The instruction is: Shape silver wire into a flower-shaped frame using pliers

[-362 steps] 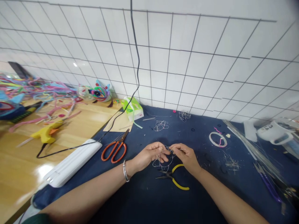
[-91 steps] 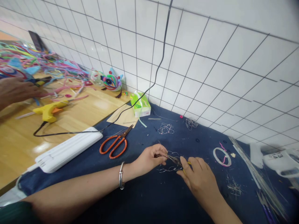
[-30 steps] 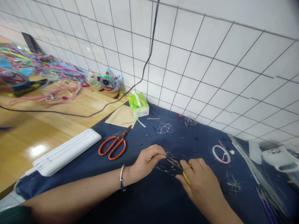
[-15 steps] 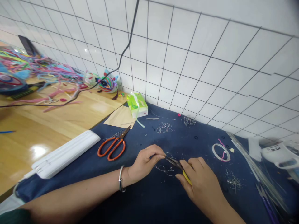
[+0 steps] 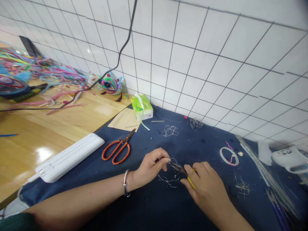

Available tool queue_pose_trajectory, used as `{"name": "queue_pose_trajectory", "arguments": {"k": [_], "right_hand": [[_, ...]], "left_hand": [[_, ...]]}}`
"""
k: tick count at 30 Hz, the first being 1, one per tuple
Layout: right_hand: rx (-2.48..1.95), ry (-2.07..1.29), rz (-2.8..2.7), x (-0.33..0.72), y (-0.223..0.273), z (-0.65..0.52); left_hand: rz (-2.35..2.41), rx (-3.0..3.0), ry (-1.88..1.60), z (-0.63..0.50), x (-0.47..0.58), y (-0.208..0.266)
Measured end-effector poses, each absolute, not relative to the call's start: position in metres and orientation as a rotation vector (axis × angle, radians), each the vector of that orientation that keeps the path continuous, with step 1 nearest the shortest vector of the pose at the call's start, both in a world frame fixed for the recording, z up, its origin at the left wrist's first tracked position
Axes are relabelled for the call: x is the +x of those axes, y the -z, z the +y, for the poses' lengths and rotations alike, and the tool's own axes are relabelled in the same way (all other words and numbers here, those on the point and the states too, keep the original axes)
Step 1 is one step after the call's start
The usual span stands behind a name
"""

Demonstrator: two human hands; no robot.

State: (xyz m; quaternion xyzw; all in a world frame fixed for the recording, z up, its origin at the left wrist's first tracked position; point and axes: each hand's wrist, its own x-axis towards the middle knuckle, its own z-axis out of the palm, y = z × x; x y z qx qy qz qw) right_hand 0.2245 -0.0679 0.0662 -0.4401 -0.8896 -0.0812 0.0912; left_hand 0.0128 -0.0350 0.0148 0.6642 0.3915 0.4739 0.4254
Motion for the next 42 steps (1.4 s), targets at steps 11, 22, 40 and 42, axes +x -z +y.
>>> {"name": "queue_pose_trajectory", "arguments": {"k": [11, 22, 40, 42], "right_hand": [[-1.266, 0.24, -2.645, 0.227, -0.06, -0.066], [-1.185, 0.421, -2.647, 0.225, -0.058, -0.067], [-1.267, 0.36, -2.641, 0.226, -0.059, -0.065], [-1.263, 0.344, -2.647, 0.226, -0.058, -0.064]], "left_hand": [[0.994, 1.547, -1.101, -0.037, 0.013, -0.012], [1.068, 1.617, -1.112, -0.036, 0.013, -0.023], [1.045, 1.495, -1.129, -0.032, 0.016, -0.013], [1.053, 1.491, -1.119, -0.032, 0.016, -0.014]]}}
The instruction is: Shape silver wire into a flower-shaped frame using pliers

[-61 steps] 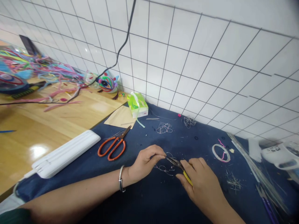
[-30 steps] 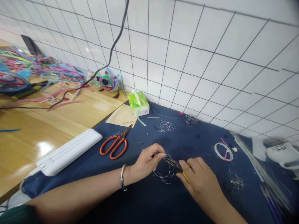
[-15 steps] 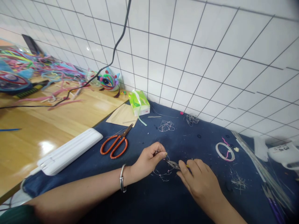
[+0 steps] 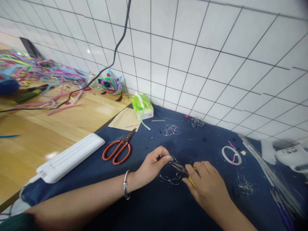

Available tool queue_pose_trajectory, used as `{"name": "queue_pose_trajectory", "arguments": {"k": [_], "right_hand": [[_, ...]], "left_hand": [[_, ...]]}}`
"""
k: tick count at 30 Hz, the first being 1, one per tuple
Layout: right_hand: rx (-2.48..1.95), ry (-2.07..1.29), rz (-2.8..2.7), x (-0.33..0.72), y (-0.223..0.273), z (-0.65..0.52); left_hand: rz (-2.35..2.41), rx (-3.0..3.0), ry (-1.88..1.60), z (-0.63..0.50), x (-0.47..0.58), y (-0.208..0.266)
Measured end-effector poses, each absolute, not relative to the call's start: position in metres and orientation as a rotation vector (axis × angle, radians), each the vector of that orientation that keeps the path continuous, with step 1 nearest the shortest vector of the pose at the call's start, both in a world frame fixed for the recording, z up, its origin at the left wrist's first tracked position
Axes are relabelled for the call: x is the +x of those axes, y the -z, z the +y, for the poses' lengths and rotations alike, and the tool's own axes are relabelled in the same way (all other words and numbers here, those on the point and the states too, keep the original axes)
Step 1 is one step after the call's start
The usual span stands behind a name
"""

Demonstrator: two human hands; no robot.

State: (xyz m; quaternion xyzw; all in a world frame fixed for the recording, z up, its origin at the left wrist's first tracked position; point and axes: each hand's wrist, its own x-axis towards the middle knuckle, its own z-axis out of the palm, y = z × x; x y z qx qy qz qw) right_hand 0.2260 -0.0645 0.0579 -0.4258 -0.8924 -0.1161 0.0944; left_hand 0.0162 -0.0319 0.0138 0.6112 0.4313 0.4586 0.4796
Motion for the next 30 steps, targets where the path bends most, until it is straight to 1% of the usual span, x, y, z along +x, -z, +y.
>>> {"name": "queue_pose_trajectory", "arguments": {"k": [30], "right_hand": [[-1.181, 0.403, -2.63, 0.2288, -0.0537, -0.0616]], "left_hand": [[0.95, 1.347, -1.118, -0.0316, 0.0167, -0.014]]}}
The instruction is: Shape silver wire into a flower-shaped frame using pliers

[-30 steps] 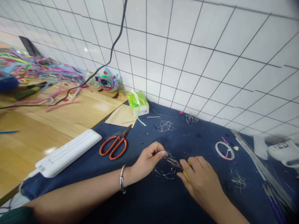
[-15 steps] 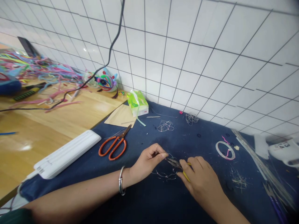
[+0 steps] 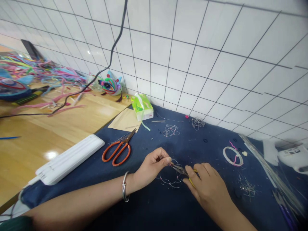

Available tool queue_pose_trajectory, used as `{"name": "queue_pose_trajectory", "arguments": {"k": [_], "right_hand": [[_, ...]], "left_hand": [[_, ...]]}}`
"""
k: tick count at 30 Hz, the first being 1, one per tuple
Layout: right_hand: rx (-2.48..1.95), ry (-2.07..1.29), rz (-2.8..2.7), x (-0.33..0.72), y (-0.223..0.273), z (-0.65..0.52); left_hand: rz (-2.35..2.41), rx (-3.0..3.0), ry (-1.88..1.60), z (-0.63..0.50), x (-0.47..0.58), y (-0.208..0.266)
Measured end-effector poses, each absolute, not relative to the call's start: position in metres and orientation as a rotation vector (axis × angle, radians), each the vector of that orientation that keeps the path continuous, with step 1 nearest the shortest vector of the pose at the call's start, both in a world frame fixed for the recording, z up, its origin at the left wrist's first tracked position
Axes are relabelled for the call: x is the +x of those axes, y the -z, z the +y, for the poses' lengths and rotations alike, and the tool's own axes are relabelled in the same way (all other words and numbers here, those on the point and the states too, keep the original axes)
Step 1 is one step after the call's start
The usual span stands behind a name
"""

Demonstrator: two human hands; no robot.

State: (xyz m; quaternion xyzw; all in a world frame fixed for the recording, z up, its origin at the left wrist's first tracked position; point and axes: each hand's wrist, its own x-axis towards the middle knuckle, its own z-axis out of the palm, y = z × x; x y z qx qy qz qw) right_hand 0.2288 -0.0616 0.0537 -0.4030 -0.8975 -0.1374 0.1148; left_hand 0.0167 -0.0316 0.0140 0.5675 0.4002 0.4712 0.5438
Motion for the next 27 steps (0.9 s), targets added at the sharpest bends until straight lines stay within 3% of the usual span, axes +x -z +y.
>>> {"name": "queue_pose_trajectory", "arguments": {"k": [27], "right_hand": [[-1.158, 0.367, -2.61, 0.2323, -0.0455, -0.058]], "left_hand": [[1.034, 1.497, -1.101, -0.0276, 0.0135, -0.019]]}}
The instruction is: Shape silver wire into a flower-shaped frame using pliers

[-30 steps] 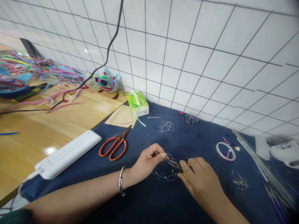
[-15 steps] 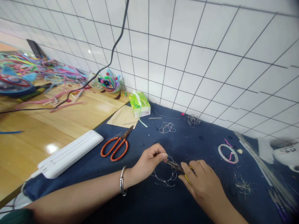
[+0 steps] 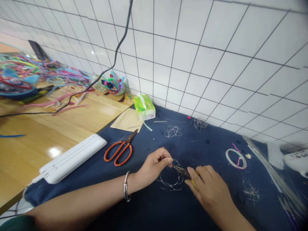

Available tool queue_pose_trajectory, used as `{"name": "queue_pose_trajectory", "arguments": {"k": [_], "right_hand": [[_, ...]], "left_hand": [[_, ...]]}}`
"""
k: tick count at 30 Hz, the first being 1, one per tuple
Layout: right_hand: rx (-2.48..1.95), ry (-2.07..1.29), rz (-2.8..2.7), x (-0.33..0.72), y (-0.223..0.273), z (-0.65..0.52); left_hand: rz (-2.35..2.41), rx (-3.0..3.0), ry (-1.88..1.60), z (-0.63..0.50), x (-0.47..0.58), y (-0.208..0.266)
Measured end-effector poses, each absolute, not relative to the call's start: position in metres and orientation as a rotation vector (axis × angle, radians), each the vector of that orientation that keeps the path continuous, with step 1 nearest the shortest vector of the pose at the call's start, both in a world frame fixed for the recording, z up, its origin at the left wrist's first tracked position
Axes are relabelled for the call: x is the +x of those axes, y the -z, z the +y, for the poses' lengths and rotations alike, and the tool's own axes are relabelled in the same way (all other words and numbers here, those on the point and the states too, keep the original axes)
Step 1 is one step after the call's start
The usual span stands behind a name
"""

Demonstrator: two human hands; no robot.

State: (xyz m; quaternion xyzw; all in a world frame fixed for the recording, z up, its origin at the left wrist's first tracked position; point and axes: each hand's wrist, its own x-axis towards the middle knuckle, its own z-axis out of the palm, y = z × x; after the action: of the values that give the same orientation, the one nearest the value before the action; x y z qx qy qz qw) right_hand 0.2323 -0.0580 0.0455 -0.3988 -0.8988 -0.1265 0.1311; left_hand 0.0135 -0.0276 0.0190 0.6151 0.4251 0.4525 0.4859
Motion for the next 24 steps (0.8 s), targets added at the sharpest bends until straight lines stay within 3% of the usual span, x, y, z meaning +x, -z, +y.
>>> {"name": "queue_pose_trajectory", "arguments": {"k": [13, 24], "right_hand": [[-1.2, 0.203, -2.614, 0.2348, -0.0414, -0.0566], [-1.213, -0.158, -2.522, 0.2351, -0.0437, -0.0549]], "left_hand": [[1.004, 1.66, -1.167, -0.0285, 0.0116, -0.0162], [0.974, 1.843, -1.204, -0.0299, 0.0092, -0.018]]}}
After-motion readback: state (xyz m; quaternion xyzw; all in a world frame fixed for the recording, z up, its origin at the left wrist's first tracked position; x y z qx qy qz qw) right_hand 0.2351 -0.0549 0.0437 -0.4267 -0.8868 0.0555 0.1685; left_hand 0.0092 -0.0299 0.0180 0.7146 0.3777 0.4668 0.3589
